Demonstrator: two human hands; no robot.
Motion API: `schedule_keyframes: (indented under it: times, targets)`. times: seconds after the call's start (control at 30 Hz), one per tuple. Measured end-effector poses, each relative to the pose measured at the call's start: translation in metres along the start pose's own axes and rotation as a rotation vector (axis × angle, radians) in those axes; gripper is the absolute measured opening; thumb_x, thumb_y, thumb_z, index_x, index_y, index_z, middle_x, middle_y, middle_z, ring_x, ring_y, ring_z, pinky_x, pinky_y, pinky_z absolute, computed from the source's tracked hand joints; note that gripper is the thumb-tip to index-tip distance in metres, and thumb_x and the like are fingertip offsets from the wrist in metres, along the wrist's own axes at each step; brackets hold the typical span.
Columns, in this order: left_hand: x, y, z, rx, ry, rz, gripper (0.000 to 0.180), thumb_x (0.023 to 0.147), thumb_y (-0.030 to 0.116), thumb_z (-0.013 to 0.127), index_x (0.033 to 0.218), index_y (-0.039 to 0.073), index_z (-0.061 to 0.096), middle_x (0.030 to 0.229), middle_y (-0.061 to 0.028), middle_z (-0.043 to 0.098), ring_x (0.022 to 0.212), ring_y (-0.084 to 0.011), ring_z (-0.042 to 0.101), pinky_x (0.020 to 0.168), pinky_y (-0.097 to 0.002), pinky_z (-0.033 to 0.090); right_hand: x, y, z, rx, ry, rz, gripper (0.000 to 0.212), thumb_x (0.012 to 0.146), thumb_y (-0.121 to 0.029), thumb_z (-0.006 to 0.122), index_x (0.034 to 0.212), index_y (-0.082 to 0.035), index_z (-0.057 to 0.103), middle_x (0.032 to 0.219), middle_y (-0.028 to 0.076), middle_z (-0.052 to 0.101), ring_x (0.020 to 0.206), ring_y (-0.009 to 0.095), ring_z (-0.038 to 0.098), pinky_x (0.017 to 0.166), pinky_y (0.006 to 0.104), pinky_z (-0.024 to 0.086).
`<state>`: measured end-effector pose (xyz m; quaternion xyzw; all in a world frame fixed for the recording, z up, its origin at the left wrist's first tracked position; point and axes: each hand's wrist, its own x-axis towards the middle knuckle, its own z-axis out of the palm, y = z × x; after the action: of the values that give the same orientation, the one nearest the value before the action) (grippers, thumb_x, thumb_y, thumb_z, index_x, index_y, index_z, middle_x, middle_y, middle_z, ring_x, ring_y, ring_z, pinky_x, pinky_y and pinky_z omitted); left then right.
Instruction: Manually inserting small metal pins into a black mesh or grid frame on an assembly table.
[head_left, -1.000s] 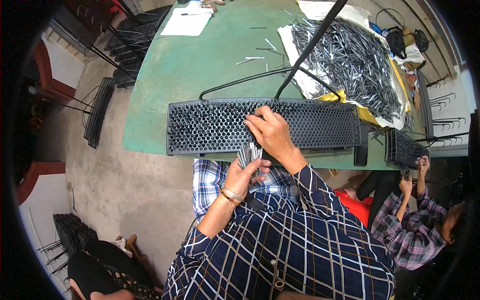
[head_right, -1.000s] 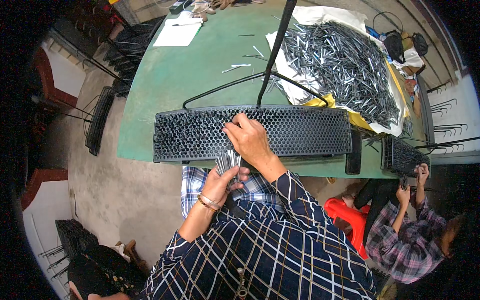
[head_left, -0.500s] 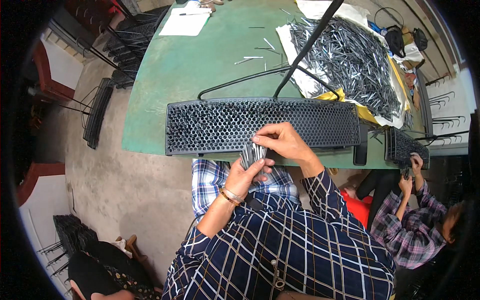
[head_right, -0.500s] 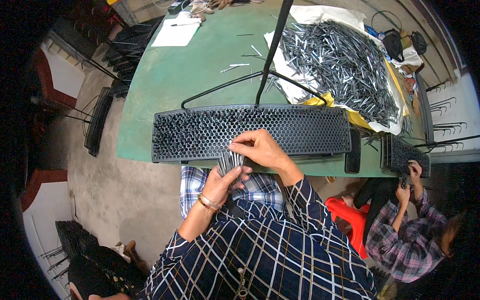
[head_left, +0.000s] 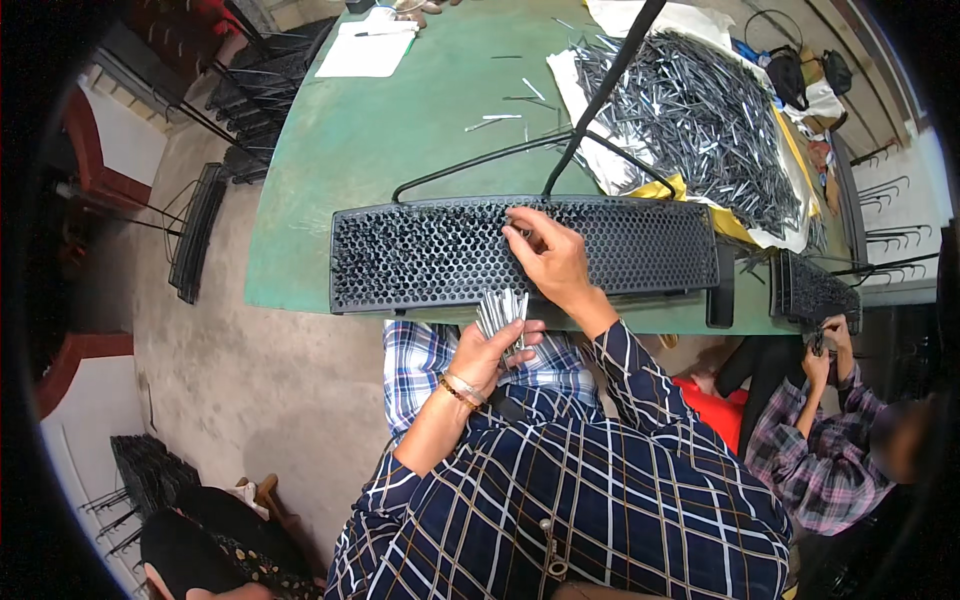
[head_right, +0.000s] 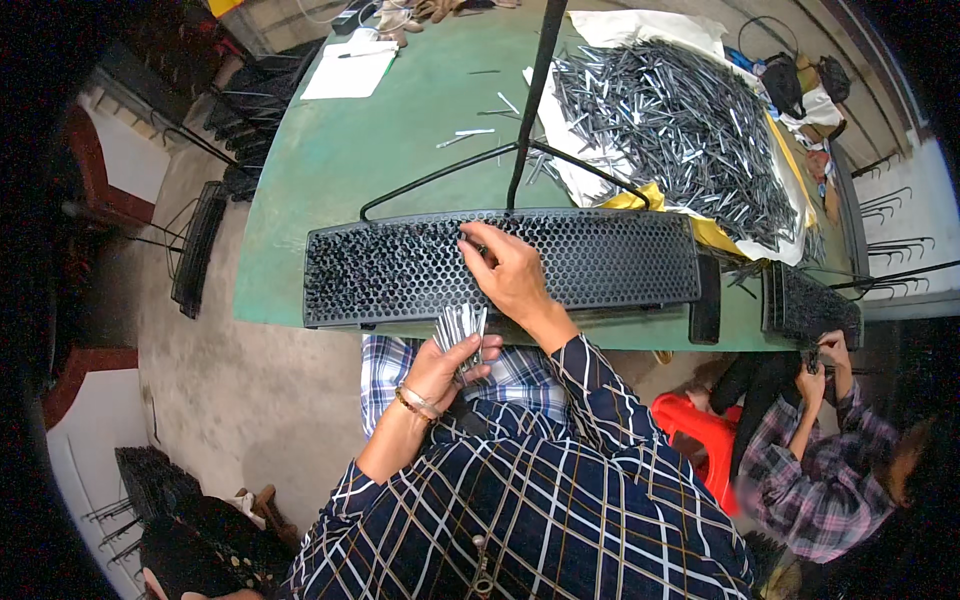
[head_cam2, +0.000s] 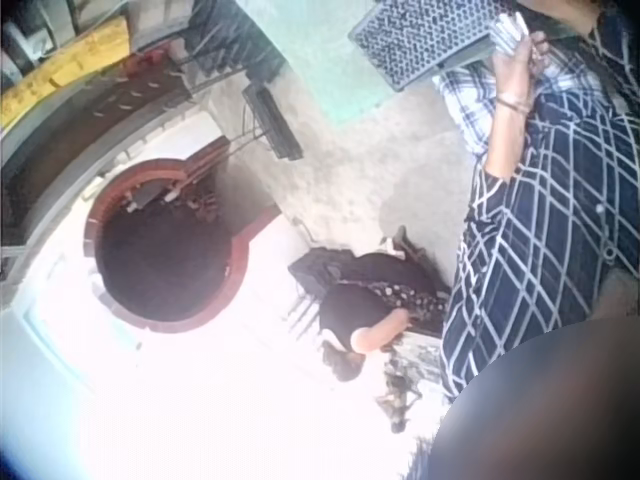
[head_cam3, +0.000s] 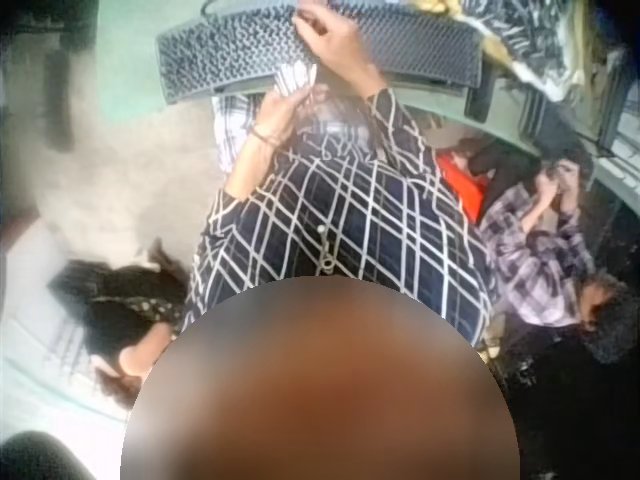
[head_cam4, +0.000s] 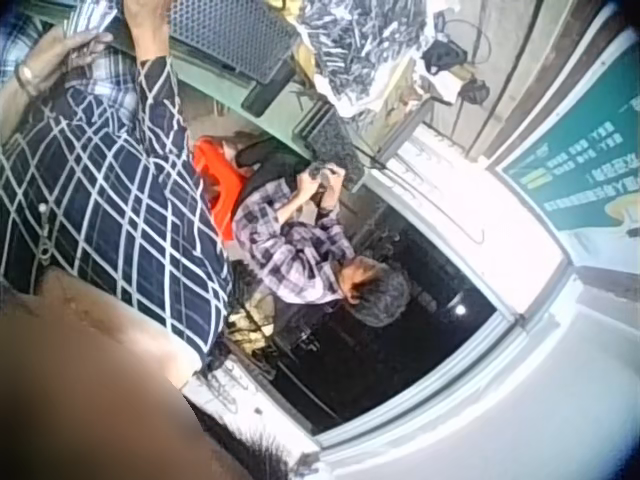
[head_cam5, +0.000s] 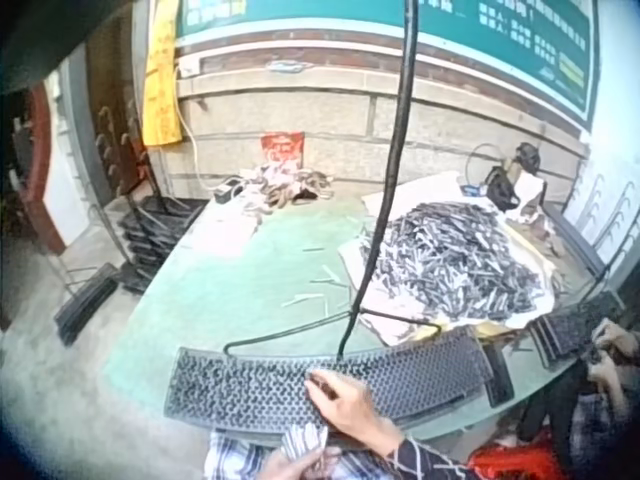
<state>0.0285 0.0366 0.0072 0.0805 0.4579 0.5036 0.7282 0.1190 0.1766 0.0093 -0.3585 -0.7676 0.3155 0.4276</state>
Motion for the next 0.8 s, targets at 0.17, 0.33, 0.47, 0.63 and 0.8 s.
schedule_keyframes:
  times: [0.17,0.33,0.47,0.63,0.8]
  targets:
    - [0.001,-0.001,-0.002,-0.049,-0.01,0.02,0.018,0.089,0.012,0.057,0.104,0.002,0.059,0.1,-0.0105,0.065,0.088,-0.0179,0.064,0.071,-0.029,0.054,-0.002,0.002,0.0,-0.118,-0.022,-0.213,0.015,0.077,-0.007,0.066,0.092,-0.004,0.064,0.082,0.008,0.064,0.066,0.024,0.06,0.06,0.0334,0.045]
    - [0.001,0.002,0.0,-0.064,0.032,0.009,0.017,0.089,0.011,0.058,0.103,0.002,0.06,0.096,-0.0083,0.065,0.088,-0.0186,0.064,0.071,-0.0293,0.054,-0.004,-0.002,-0.003,-0.234,-0.047,-0.363,0.015,0.075,-0.005,0.067,0.09,-0.002,0.064,0.09,0.01,0.061,0.076,0.024,0.061,0.062,0.0319,0.048]
    - [0.001,0.001,-0.001,-0.098,0.063,0.053,0.016,0.089,0.011,0.057,0.103,0.004,0.06,0.096,-0.007,0.065,0.087,-0.0182,0.065,0.071,-0.0281,0.055,-0.006,-0.02,-0.021,0.045,-0.206,0.107,0.014,0.078,-0.009,0.069,0.087,0.0,0.068,0.085,0.009,0.062,0.068,0.014,0.06,0.058,0.0266,0.048]
    - [0.002,0.003,0.006,-0.092,0.035,0.129,0.021,0.091,0.01,0.054,0.111,0.003,0.056,0.098,-0.0086,0.064,0.087,-0.0179,0.064,0.072,-0.0274,0.056,-0.023,-0.015,-0.033,0.207,-0.532,0.282,0.016,0.079,-0.013,0.069,0.087,0.002,0.068,0.077,0.006,0.064,0.065,0.01,0.058,0.056,0.0227,0.046]
    - [0.003,0.002,0.009,-0.117,0.023,0.123,0.023,0.092,0.01,0.052,0.113,0.002,0.053,0.101,-0.013,0.063,0.089,-0.0206,0.063,0.073,-0.031,0.056,-0.017,-0.018,-0.04,0.425,-0.408,0.557,0.015,0.082,-0.013,0.067,0.088,0.002,0.068,0.073,0.002,0.064,0.057,0.005,0.053,0.051,0.0195,0.044]
